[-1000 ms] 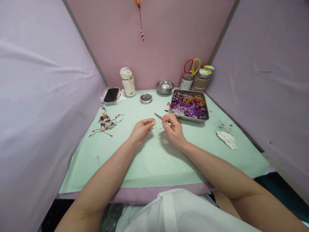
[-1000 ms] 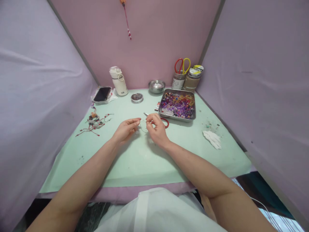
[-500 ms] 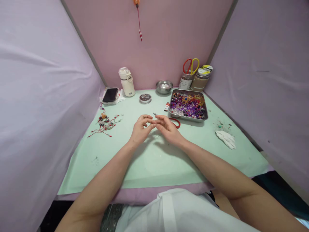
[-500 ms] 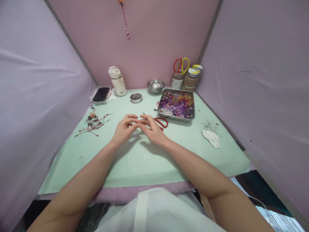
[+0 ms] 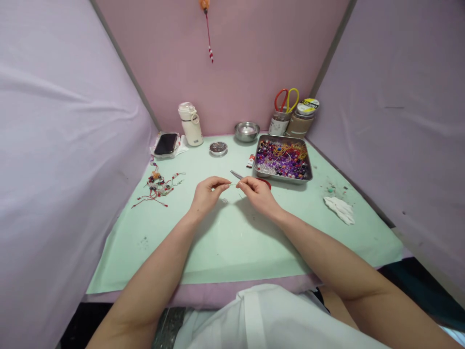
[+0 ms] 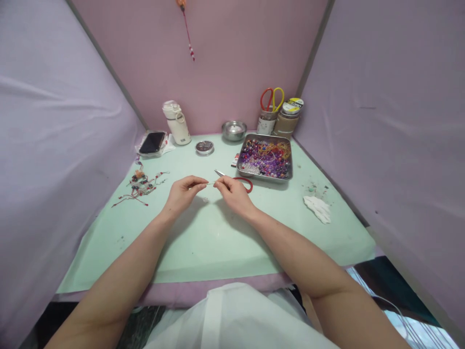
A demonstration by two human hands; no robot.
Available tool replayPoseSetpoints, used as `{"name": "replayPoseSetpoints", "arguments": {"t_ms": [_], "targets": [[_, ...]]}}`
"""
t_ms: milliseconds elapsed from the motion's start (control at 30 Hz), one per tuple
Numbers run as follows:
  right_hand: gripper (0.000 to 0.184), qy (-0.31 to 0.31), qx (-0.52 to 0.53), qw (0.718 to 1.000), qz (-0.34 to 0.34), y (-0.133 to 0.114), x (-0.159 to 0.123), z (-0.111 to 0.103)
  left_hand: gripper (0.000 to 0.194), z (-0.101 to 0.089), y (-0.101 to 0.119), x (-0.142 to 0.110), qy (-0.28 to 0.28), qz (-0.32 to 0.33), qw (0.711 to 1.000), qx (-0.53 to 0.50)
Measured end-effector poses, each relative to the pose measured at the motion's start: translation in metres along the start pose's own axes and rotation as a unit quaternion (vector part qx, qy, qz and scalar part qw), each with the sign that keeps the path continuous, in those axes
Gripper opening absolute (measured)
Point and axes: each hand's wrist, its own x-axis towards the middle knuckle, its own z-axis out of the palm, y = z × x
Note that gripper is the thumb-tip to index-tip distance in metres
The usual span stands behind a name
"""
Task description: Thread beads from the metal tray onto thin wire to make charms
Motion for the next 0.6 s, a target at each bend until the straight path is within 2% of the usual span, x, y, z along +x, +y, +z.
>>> {"name": "replayPoseSetpoints", "arguments": {"t_ms": [200,300,600], "targets": [[0.020,0.059,-0.141,0.987,-0.042,0.003,0.005,-0.014,0.015,-0.018,-0.006,0.008,0.039,0.017,0.989,0.139],[0.019,0.085,-0.186,0.978,-0.049,0.008,0.011,-0.023,0.017,-0.029,-0.013,0.013,0.048,0.000,0.981,0.190],[0.019,0.156,-0.202,0.963,-0.080,0.016,0.024,-0.042,0.020,-0.045,-0.028,0.022,0.059,-0.051,0.971,0.227]]}}
